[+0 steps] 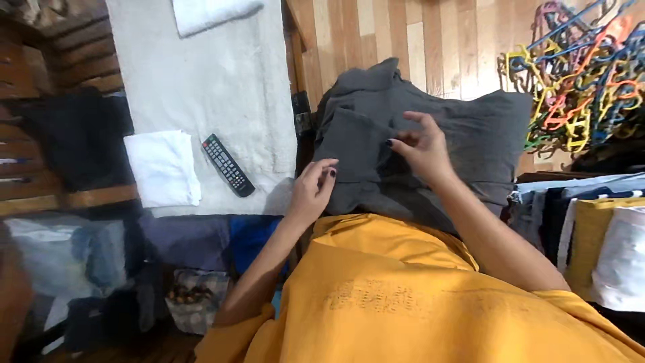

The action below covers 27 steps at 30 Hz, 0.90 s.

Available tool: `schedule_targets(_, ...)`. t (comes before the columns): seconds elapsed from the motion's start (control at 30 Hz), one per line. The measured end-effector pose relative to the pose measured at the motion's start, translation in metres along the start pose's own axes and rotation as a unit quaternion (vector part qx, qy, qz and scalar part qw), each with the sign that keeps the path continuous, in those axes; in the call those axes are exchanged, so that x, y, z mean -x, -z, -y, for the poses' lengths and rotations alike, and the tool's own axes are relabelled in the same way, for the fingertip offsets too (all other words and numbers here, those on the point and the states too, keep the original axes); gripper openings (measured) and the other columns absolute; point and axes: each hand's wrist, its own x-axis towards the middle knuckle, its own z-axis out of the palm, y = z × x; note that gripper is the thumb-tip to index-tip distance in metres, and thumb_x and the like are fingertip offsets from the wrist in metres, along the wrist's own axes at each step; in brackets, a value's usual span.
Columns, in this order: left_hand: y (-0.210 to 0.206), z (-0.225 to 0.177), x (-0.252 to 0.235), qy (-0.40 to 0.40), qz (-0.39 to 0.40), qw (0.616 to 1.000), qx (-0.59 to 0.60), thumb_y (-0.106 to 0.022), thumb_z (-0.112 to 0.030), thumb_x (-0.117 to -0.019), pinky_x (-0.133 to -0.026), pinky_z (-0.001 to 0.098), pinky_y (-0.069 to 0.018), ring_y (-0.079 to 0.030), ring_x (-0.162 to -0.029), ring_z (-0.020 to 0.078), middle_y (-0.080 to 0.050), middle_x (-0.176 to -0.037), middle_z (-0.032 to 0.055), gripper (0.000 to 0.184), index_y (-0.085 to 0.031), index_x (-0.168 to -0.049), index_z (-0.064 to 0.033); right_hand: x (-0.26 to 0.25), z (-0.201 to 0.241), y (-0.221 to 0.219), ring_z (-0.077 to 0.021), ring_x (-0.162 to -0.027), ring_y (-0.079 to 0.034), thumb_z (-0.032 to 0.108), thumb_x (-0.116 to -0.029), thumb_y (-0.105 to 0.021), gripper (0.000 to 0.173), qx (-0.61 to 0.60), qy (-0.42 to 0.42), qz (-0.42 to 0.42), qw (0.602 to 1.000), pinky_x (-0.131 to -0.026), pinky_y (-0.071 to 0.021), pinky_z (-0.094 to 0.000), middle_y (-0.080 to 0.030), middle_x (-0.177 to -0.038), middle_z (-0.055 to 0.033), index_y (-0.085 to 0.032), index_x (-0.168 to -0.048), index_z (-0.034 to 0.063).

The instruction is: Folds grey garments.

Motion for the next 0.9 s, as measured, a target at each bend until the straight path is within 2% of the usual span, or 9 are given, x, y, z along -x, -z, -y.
schedule_targets(0.13,0.002,-0.010,-0.055,0.306,0.050,0.897,0.315,0.003,-0.054,-0.1068,-0.071,0.0354,-0.0578,-0.071,-0.083,0.0164,-0.074,-0.097,0.0073,0.085,-0.064,-0.119,-0.0019,0.031,-0.003,-0.023,-0.0210,-0.100,-0.068,-0.001,-0.0922,-0.064,0.028,0.075,0.302,0.001,0.950,-0.093,-0.0573,-0.0377,-0.071,-0.107,-0.0154,-0.062,-0.120,-0.0068)
schedule_targets(0.23,0.009,0.004,-0.079,0.402,0.004,0.847,0.348,-0.015,-0.066,-0.1053,-0.073,0.0386,-0.0579,-0.069,-0.082,0.0194,-0.070,-0.092,0.0075,0.075,-0.061,-0.116,-0.0072,0.051,-0.025,-0.007,-0.0215,-0.101,-0.065,0.005,-0.0944,-0.062,0.018,0.155,0.399,0.062,0.902,-0.094,-0.0517,-0.0404,-0.074,-0.097,-0.0047,-0.075,-0.107,0.0074)
schedule_targets(0.3,0.016,0.017,-0.078,0.376,0.041,0.886,0.269,-0.036,-0.045,-0.1096,-0.082,0.0423,-0.0564,-0.065,-0.094,0.0203,-0.066,-0.106,0.0104,0.049,-0.059,-0.125,-0.0044,0.048,-0.043,0.024,-0.0264,-0.109,-0.066,0.005,-0.0960,-0.057,0.022,0.214,0.374,0.066,0.900,-0.100,-0.0514,-0.0457,-0.074,-0.104,-0.0080,-0.075,-0.109,0.0059)
schedule_targets(0.37,0.028,0.022,-0.078,0.337,0.116,0.928,0.111,-0.051,-0.026,-0.1064,-0.077,0.0460,-0.0554,-0.064,-0.086,0.0230,-0.065,-0.098,0.0163,0.033,-0.064,-0.112,0.0039,0.031,-0.049,0.068,-0.0369,-0.116,-0.064,0.002,-0.0938,-0.054,0.028,0.285,0.325,0.035,0.901,-0.105,-0.0479,-0.0540,-0.071,-0.117,-0.0188,-0.070,-0.117,-0.0014)
schedule_targets(0.47,0.051,0.010,-0.078,0.291,0.231,0.923,-0.104,-0.068,-0.018,-0.0971,-0.076,0.0532,-0.0525,-0.064,-0.080,0.0308,-0.067,-0.090,0.0203,0.026,-0.067,-0.107,0.0057,-0.012,-0.044,0.134,-0.0559,-0.133,-0.046,-0.005,-0.0856,-0.059,0.053,0.368,0.165,0.021,0.915,-0.109,-0.0351,-0.0698,-0.051,-0.144,-0.0317,-0.058,-0.139,-0.0027)
schedule_targets(0.57,0.068,-0.002,-0.093,0.271,0.220,0.911,-0.222,-0.071,-0.023,-0.0958,-0.102,0.0665,-0.0444,-0.060,-0.121,0.0472,-0.062,-0.128,0.0310,0.058,-0.051,-0.142,0.0069,-0.056,-0.055,0.184,-0.0564,-0.141,-0.035,-0.004,-0.0852,-0.058,0.063,0.325,-0.005,0.048,0.945,-0.107,-0.0306,-0.0754,-0.039,-0.156,-0.0287,-0.053,-0.147,0.0038)
schedule_targets(0.67,0.068,-0.008,-0.135,0.225,0.112,0.953,-0.171,-0.048,-0.035,-0.1090,-0.112,0.0644,-0.0375,-0.051,-0.135,0.0461,-0.054,-0.142,0.0315,0.056,-0.045,-0.149,0.0047,-0.079,-0.050,0.200,-0.0430,-0.129,-0.052,-0.010,-0.0874,-0.046,0.062,0.221,-0.121,0.092,0.963,-0.102,-0.0414,-0.0638,-0.052,-0.145,-0.0273,-0.050,-0.148,0.0026)
schedule_targets(0.77,0.044,0.012,-0.192,0.265,0.076,0.960,-0.049,-0.028,-0.059,-0.1081,-0.111,0.0627,-0.0374,-0.051,-0.135,0.0420,-0.054,-0.142,0.0296,0.076,-0.055,-0.139,0.0040,-0.089,-0.040,0.204,-0.0496,-0.119,-0.055,-0.018,-0.0855,-0.047,0.052,0.235,-0.148,0.134,0.951,-0.097,-0.0417,-0.0674,-0.056,-0.132,-0.0356,-0.056,-0.136,-0.0063)
schedule_targets(0.9,0.021,0.039,-0.245,0.305,0.093,0.948,0.017,-0.052,-0.053,-0.1037,-0.109,0.0583,-0.0426,-0.055,-0.130,0.0383,-0.057,-0.138,0.0279,0.068,-0.056,-0.136,0.0058,-0.093,-0.064,0.230,-0.0486,-0.094,-0.061,-0.014,-0.0878,-0.059,0.034,0.329,-0.141,0.148,0.922,-0.084,-0.0442,-0.0692,-0.065,-0.102,-0.0332,-0.063,-0.121,-0.0082)
